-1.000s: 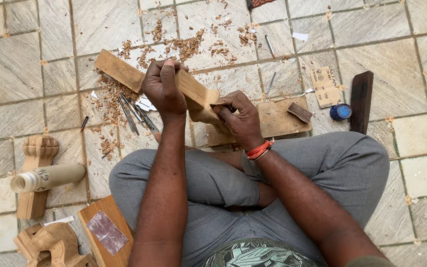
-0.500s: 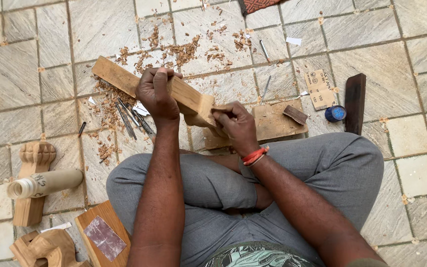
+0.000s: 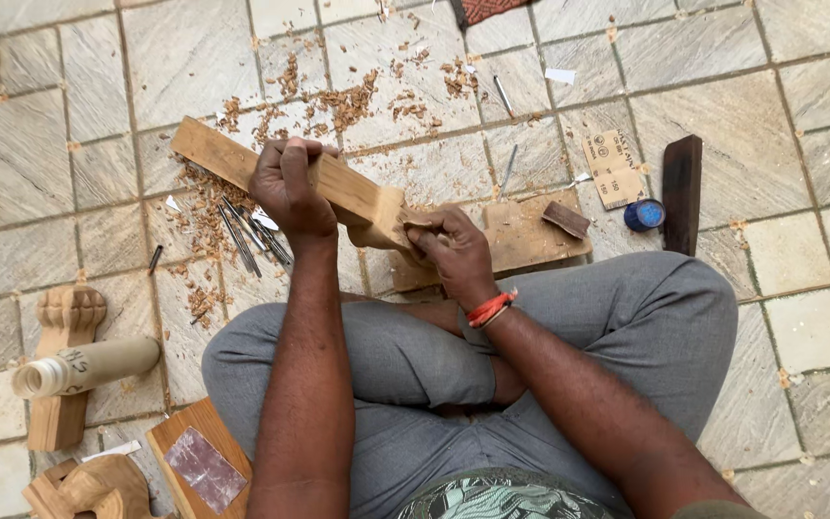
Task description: The person sits on the floor and carves a wooden piece using a chisel and sandpaper. They smooth the surface, inspect the shape, and then use a paper template to trace a design onto the wood with a pencil.
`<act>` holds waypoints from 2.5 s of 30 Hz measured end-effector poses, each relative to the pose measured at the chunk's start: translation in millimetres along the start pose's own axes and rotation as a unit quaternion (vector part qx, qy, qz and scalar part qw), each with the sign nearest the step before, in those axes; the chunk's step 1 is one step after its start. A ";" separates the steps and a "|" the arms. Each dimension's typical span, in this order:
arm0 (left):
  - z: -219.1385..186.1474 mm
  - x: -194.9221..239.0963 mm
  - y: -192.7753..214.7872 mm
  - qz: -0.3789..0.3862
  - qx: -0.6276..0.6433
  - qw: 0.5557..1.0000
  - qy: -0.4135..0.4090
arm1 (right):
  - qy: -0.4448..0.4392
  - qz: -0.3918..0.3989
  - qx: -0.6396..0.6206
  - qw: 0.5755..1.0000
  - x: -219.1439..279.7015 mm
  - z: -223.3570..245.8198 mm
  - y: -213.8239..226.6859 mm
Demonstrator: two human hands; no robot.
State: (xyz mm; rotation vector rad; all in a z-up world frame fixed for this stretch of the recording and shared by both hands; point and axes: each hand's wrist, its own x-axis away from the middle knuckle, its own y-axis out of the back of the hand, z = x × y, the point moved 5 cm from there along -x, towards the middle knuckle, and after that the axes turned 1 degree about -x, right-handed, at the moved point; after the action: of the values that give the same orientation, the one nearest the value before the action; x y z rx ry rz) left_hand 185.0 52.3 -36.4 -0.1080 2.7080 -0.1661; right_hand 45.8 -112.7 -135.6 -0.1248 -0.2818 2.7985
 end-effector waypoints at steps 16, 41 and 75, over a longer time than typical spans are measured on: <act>6.1 5.1 8.6 -0.031 0.010 0.999 0.013 | -0.129 -0.019 0.004 0.991 13.9 -32.8 14.7; -1.4 6.4 9.4 -0.041 -0.004 0.999 0.014 | -0.070 -0.049 0.095 0.992 -8.6 -13.2 11.8; -30.3 65.2 23.8 -0.093 -0.122 0.987 -0.040 | 0.036 0.026 0.265 0.963 19.2 9.9 4.6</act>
State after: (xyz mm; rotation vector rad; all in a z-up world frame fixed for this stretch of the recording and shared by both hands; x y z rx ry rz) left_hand 112.0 72.3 -38.7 -0.4309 2.6248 0.1155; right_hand 25.1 -112.5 -128.0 -0.1068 0.4958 2.8029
